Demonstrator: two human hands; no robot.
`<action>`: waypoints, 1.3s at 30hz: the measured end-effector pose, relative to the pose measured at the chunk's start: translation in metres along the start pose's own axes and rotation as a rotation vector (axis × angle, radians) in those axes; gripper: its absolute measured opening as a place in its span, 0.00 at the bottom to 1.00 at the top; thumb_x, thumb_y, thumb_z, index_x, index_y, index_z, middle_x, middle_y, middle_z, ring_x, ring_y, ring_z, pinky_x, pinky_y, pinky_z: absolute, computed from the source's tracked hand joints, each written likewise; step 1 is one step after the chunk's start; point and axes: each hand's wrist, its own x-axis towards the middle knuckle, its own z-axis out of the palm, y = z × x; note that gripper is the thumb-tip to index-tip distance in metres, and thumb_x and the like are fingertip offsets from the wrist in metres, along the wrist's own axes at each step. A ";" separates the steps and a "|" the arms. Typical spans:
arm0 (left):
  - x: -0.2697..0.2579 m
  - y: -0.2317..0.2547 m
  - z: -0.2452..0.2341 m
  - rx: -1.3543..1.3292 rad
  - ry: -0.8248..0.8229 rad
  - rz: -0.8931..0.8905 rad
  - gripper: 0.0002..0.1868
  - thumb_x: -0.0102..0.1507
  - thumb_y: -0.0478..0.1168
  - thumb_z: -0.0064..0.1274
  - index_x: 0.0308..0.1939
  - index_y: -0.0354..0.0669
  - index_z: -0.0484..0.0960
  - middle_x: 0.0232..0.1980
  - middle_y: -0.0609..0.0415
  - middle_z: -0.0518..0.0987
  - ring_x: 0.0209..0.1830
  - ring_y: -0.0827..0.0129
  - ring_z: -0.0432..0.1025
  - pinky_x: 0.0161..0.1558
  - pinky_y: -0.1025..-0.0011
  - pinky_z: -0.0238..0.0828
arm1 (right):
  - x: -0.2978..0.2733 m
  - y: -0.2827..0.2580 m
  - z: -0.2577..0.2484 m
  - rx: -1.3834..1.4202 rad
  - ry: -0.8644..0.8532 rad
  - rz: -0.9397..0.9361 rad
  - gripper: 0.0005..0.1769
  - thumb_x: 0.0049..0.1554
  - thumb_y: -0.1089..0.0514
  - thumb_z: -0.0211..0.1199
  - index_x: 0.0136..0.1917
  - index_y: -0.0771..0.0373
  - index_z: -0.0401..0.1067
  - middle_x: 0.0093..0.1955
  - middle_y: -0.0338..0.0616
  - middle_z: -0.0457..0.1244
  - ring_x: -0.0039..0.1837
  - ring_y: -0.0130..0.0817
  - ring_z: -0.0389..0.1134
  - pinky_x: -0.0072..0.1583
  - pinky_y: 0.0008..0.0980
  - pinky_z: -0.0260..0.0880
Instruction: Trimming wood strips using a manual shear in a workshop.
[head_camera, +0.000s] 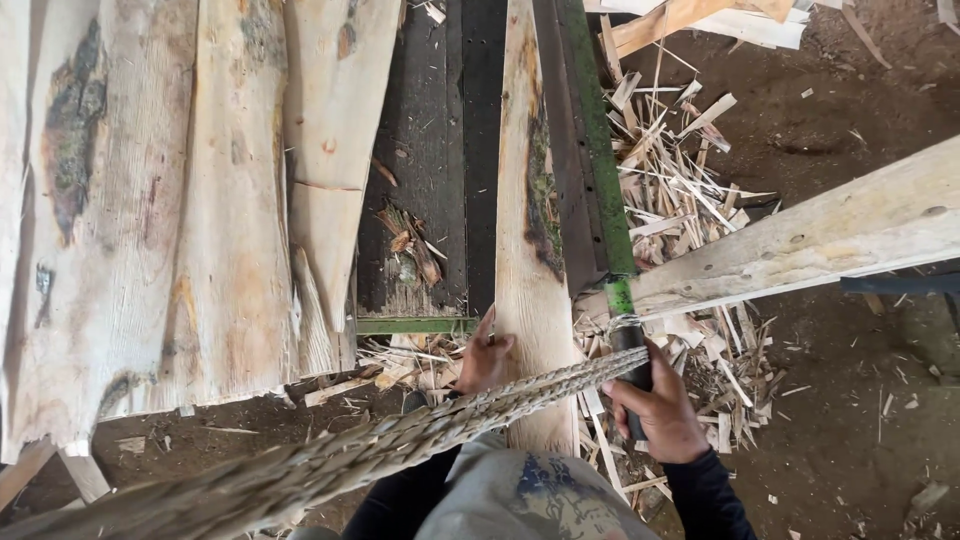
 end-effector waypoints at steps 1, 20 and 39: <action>0.008 -0.024 0.007 -0.002 0.001 0.003 0.41 0.68 0.35 0.53 0.82 0.48 0.50 0.48 0.39 0.85 0.29 0.67 0.65 0.34 0.72 0.73 | -0.002 0.002 -0.001 -0.002 -0.001 -0.003 0.44 0.49 0.61 0.64 0.76 0.62 0.51 0.31 0.39 0.59 0.26 0.28 0.61 0.25 0.34 0.67; 0.019 -0.090 0.008 -0.586 0.101 0.075 0.37 0.67 0.30 0.52 0.80 0.42 0.58 0.49 0.56 0.80 0.38 0.77 0.69 0.43 0.75 0.71 | 0.009 0.034 -0.016 -0.308 -0.072 -0.166 0.38 0.51 0.71 0.51 0.75 0.64 0.50 0.27 0.40 0.60 0.23 0.26 0.61 0.26 0.30 0.68; 0.053 -0.042 0.037 -0.646 0.105 0.113 0.36 0.67 0.28 0.48 0.79 0.39 0.56 0.68 0.54 0.74 0.48 0.79 0.72 0.55 0.77 0.72 | 0.001 -0.001 -0.002 -0.064 -0.003 0.063 0.48 0.50 0.66 0.52 0.82 0.55 0.46 0.27 0.43 0.60 0.24 0.32 0.61 0.26 0.35 0.66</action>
